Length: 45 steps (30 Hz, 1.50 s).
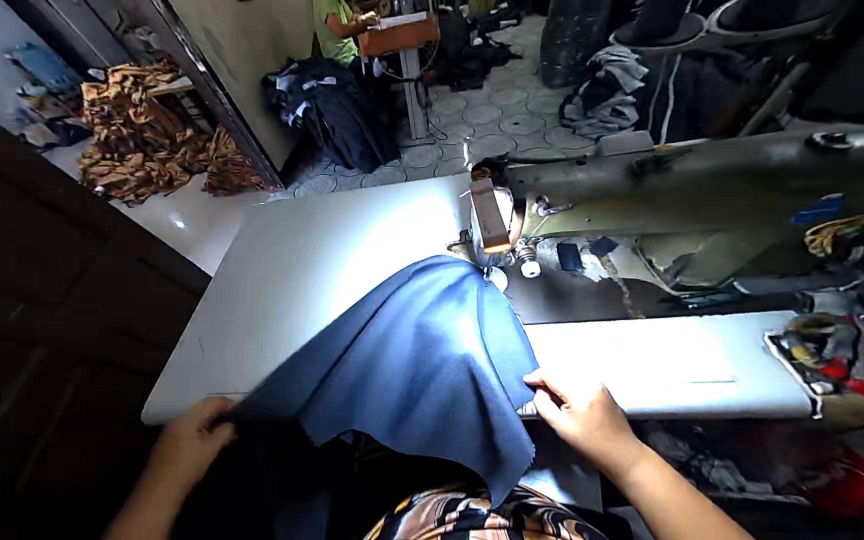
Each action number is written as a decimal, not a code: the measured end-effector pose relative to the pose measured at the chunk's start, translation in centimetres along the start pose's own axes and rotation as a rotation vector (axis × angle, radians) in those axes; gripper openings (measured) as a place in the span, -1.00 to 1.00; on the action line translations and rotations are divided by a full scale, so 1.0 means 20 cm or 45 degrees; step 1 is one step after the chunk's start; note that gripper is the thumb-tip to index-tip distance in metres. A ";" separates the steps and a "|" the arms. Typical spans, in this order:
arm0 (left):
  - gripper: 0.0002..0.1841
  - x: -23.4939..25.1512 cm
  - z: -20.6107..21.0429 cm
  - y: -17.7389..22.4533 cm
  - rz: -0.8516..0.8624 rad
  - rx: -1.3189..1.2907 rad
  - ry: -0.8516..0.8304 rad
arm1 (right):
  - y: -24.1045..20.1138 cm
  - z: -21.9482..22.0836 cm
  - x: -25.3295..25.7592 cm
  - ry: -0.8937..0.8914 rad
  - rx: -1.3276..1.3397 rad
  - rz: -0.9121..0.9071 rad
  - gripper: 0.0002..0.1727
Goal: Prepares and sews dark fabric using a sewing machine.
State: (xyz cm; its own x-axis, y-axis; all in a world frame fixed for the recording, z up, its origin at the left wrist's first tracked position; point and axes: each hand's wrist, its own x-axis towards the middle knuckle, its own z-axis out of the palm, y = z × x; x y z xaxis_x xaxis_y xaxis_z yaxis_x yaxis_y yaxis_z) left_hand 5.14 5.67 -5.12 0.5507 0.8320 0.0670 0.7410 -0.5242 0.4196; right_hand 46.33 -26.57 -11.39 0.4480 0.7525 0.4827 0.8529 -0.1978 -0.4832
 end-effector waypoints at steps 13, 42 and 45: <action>-0.71 0.09 0.35 1.57 1.226 -0.096 -0.310 | 0.00 0.01 -0.02 0.053 0.013 -0.024 -0.69; -0.83 0.03 0.82 1.28 1.350 -0.305 -0.121 | 0.01 -0.06 0.02 -0.081 0.208 -0.093 -0.75; -0.87 -0.02 0.84 1.27 1.434 -0.315 -0.051 | 0.01 -0.06 0.02 -0.082 0.208 -0.091 -0.75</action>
State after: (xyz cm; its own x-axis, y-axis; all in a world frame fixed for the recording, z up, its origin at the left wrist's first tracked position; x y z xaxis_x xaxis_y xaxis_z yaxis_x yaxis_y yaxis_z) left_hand 30.31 -11.02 -9.74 0.8671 -0.0937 0.4893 -0.2716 -0.9122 0.3067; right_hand 47.04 -27.11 -10.39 0.3650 0.8007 0.4750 0.8247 -0.0413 -0.5640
